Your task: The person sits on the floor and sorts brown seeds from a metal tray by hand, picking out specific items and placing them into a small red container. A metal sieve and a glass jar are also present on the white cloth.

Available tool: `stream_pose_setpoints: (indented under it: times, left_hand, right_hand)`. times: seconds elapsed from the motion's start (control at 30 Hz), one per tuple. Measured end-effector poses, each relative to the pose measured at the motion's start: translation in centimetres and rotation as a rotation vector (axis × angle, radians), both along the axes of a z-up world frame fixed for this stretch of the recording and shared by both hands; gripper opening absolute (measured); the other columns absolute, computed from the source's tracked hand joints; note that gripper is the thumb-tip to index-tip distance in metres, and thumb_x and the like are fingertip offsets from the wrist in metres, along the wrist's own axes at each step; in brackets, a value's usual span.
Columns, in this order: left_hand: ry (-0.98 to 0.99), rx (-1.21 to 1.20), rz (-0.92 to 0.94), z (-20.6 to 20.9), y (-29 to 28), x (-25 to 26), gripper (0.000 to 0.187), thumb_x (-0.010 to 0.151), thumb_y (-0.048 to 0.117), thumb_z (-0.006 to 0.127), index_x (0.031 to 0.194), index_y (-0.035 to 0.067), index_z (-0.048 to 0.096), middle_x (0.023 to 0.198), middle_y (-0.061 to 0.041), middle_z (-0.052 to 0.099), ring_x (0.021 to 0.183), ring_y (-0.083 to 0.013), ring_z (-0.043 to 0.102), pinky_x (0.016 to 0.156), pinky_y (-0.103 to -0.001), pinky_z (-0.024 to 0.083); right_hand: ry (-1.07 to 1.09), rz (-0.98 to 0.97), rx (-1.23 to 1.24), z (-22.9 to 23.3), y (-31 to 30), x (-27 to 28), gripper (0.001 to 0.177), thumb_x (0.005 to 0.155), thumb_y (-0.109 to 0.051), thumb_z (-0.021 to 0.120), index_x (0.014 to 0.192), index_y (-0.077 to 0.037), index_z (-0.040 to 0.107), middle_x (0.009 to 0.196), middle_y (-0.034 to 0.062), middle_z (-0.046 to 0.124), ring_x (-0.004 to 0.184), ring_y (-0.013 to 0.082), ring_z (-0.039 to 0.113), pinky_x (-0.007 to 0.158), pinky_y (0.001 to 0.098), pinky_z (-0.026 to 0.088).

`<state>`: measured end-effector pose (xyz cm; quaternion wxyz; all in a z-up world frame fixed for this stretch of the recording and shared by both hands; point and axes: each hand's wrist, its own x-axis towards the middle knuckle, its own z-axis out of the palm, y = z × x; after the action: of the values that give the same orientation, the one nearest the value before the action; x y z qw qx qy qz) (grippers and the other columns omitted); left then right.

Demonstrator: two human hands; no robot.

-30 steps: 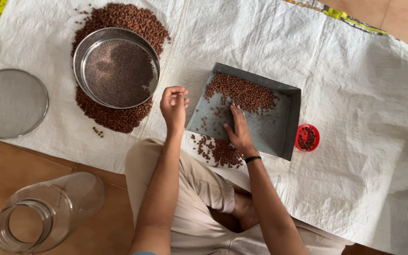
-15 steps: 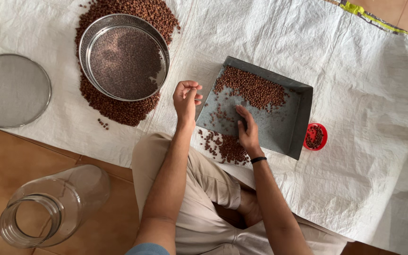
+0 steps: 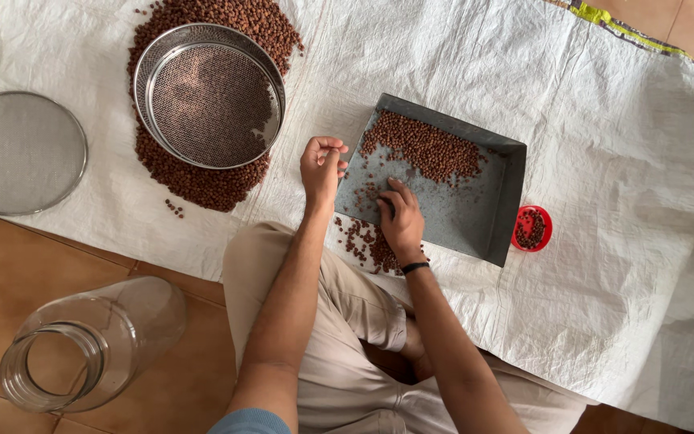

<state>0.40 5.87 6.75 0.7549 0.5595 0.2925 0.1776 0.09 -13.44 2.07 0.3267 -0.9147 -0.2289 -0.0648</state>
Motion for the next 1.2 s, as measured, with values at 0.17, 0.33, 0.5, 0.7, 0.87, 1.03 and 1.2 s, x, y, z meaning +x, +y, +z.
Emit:
stream_pose_setpoints:
  times: [0.17, 0.33, 0.5, 0.7, 0.87, 1.03, 1.2]
  left_hand:
    - [0.007, 0.014, -0.013, -0.2, -0.1, 0.1, 0.010, 0.096, 0.004, 0.056, 0.100, 0.010, 0.064, 0.099, -0.004, 0.072, 0.072, -0.0096, 0.064, 0.062, -0.024, 0.052]
    - [0.001, 0.024, -0.016, -0.6, -0.2, 0.3, 0.010, 0.096, 0.004, 0.057, 0.100, 0.010, 0.064, 0.098, -0.005, 0.072, 0.072, -0.0093, 0.065, 0.061, -0.023, 0.053]
    - [-0.048, -0.006, -0.015, -1.0, -0.4, 0.6, 0.012, 0.095, 0.001, 0.057, 0.101, 0.008, 0.064, 0.097, -0.006, 0.072, 0.070, -0.0094, 0.064, 0.059, -0.023, 0.051]
    - [-0.057, 0.013, -0.026, -1.4, -0.4, 0.5, 0.011, 0.096, 0.003, 0.057, 0.102, 0.008, 0.064, 0.098, -0.005, 0.072, 0.071, -0.0083, 0.065, 0.061, -0.023, 0.053]
    - [-0.081, 0.011, -0.029, -1.5, -0.3, 0.6, 0.011, 0.096, 0.003, 0.057, 0.102, 0.008, 0.064, 0.099, -0.005, 0.072, 0.071, -0.0079, 0.063, 0.061, -0.023, 0.051]
    - [-0.090, -0.012, -0.023, -1.6, -0.3, 0.6, 0.011, 0.095, 0.002, 0.058, 0.101, 0.008, 0.064, 0.097, -0.005, 0.073, 0.069, -0.0081, 0.064, 0.060, -0.023, 0.050]
    - [-0.054, -0.008, -0.024, -0.9, -0.4, 0.4, 0.010, 0.096, 0.004, 0.057, 0.100, 0.009, 0.064, 0.096, -0.004, 0.073, 0.069, -0.0076, 0.064, 0.060, -0.022, 0.050]
  right_hand:
    - [0.008, -0.039, -0.026, -1.9, 0.1, 0.2, 0.009, 0.089, -0.009, 0.072, 0.098, -0.010, 0.070, 0.135, 0.0066, 0.067, 0.122, 0.0318, 0.062, 0.099, 0.0409, 0.055]
    - [0.282, 0.046, 0.330, -4.2, -2.3, 2.2, 0.009, 0.098, -0.007, 0.065, 0.105, -0.012, 0.063, 0.144, 0.0042, 0.062, 0.134, 0.0286, 0.059, 0.114, 0.0467, 0.051]
    - [0.192, 0.292, 0.172, -3.1, -0.4, 1.7, 0.008, 0.097, -0.003, 0.063, 0.102, -0.008, 0.061, 0.162, 0.0164, 0.044, 0.155, 0.0397, 0.028, 0.128, 0.0571, 0.015]
    - [0.262, 0.354, 0.224, -1.6, 2.8, 2.2, 0.007, 0.098, -0.009, 0.062, 0.103, -0.006, 0.059, 0.164, 0.0177, 0.039, 0.158, 0.0383, 0.024, 0.130, 0.0556, 0.013]
    - [0.264, 0.445, 0.232, -0.9, 3.5, 2.1, 0.010, 0.097, -0.006, 0.064, 0.106, -0.005, 0.059, 0.160, 0.0187, 0.044, 0.155, 0.0374, 0.031, 0.130, 0.0544, 0.017]
    - [0.288, 0.540, 0.252, -0.8, 2.1, 0.4, 0.011, 0.095, 0.000, 0.065, 0.102, -0.005, 0.059, 0.146, 0.0170, 0.060, 0.148, 0.0371, 0.044, 0.123, 0.0514, 0.034]
    - [0.499, 0.477, 0.474, -2.7, -1.6, -1.3, 0.010, 0.101, 0.000, 0.058, 0.108, -0.006, 0.061, 0.128, 0.0116, 0.072, 0.133, 0.0319, 0.064, 0.115, 0.0495, 0.051]
